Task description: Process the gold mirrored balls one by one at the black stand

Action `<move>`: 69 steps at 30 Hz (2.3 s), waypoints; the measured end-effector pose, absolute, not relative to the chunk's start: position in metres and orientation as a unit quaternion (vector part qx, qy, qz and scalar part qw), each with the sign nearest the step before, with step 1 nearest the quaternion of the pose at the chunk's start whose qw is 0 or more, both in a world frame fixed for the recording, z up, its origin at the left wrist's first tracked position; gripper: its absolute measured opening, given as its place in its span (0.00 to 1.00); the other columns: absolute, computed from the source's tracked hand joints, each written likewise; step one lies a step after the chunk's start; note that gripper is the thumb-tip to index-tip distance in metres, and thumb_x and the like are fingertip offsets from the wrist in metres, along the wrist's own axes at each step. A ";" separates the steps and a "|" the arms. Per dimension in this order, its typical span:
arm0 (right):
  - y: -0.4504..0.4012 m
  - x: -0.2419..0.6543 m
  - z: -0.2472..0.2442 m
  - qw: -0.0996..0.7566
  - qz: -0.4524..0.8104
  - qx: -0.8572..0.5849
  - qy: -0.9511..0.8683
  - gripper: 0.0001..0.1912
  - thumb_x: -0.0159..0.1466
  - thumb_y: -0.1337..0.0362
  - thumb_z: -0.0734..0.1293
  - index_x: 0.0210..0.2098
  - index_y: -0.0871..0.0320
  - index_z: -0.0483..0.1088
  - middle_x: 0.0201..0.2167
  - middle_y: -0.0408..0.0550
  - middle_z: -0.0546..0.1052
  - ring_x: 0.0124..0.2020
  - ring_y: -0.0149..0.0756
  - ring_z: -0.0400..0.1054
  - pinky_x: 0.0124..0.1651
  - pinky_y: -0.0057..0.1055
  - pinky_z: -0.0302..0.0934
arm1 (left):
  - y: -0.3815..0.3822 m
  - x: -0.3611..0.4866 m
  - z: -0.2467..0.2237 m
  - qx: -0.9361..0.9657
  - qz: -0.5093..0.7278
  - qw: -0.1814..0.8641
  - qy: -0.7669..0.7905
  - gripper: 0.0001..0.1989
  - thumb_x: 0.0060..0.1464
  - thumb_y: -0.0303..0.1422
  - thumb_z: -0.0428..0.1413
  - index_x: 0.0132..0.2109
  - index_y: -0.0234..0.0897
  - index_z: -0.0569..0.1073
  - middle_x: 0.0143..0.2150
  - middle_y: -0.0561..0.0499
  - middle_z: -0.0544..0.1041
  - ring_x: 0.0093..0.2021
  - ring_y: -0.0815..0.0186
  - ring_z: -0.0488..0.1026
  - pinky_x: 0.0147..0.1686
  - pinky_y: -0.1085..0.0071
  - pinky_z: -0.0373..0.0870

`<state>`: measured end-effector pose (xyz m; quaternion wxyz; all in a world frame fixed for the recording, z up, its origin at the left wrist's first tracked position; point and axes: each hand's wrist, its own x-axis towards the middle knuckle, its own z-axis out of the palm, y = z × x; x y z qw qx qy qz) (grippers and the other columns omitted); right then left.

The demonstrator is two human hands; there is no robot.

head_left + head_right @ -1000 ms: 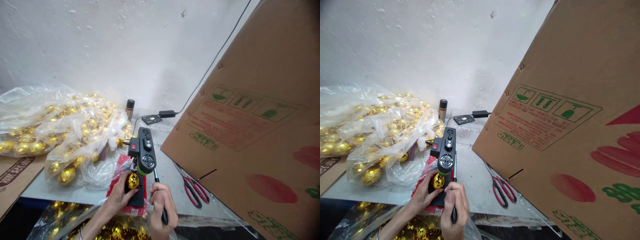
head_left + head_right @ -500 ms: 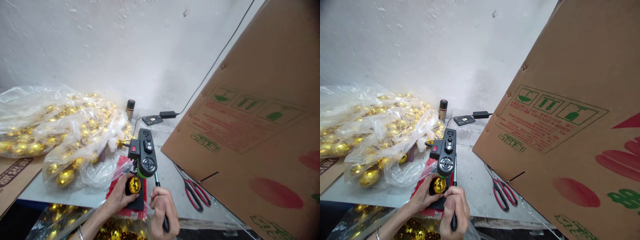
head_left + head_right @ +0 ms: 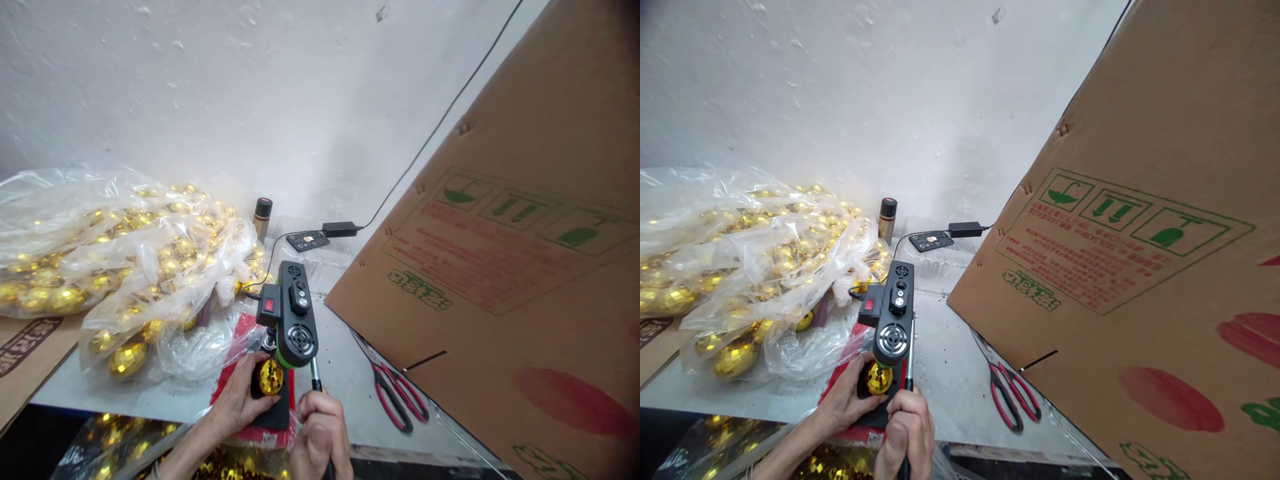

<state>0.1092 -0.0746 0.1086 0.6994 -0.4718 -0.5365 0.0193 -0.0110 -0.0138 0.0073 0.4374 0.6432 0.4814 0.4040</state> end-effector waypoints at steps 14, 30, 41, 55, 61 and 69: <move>-0.056 0.116 0.089 0.720 -0.069 -0.412 -0.554 0.21 0.78 0.65 0.57 0.26 0.54 0.60 0.25 0.38 0.66 0.25 0.28 0.60 0.38 0.31 0.63 | -0.013 -0.011 0.008 0.640 0.406 0.439 0.482 0.30 0.46 0.34 0.68 0.58 0.42 0.75 0.56 0.41 0.83 0.57 0.44 0.80 0.61 0.46 0.76; -0.047 0.114 0.039 0.749 -0.069 -0.372 -0.544 0.20 0.76 0.66 0.57 0.26 0.55 0.62 0.28 0.41 0.69 0.26 0.31 0.65 0.36 0.33 0.64 | -0.012 -0.006 0.001 0.648 0.405 0.423 0.486 0.29 0.46 0.34 0.68 0.58 0.41 0.75 0.55 0.40 0.83 0.56 0.44 0.80 0.59 0.48 0.76; -0.060 0.127 0.158 0.711 0.096 -0.464 -0.519 0.18 0.75 0.61 0.67 0.27 0.56 0.69 0.23 0.41 0.69 0.21 0.28 0.60 0.23 0.29 0.52 | -0.027 -0.018 -0.001 0.658 0.369 0.439 0.489 0.36 0.49 0.32 0.70 0.66 0.41 0.73 0.66 0.37 0.78 0.66 0.42 0.75 0.68 0.45 0.70; -0.067 0.108 0.144 0.736 0.074 -0.459 -0.493 0.18 0.75 0.65 0.65 0.27 0.56 0.67 0.27 0.42 0.70 0.24 0.28 0.60 0.29 0.30 0.53 | 0.064 -0.133 0.069 0.684 0.156 -0.020 0.712 0.20 0.62 0.22 0.54 0.58 0.29 0.79 0.56 0.31 0.83 0.60 0.43 0.79 0.64 0.46 0.72; -0.064 0.117 0.137 0.725 0.053 -0.413 -0.549 0.18 0.74 0.69 0.64 0.27 0.57 0.68 0.26 0.42 0.71 0.23 0.27 0.63 0.28 0.28 0.55 | 0.065 -0.134 0.069 0.727 0.068 -0.004 0.683 0.22 0.53 0.22 0.62 0.56 0.28 0.80 0.54 0.30 0.83 0.57 0.39 0.78 0.62 0.46 0.72; -0.062 0.122 0.129 0.715 0.037 -0.402 -0.571 0.17 0.74 0.72 0.63 0.28 0.56 0.67 0.26 0.42 0.71 0.24 0.27 0.65 0.28 0.27 0.57 | 0.051 -0.156 0.090 0.783 0.064 0.087 0.613 0.33 0.51 0.20 0.58 0.65 0.34 0.76 0.59 0.32 0.82 0.63 0.38 0.75 0.65 0.41 0.68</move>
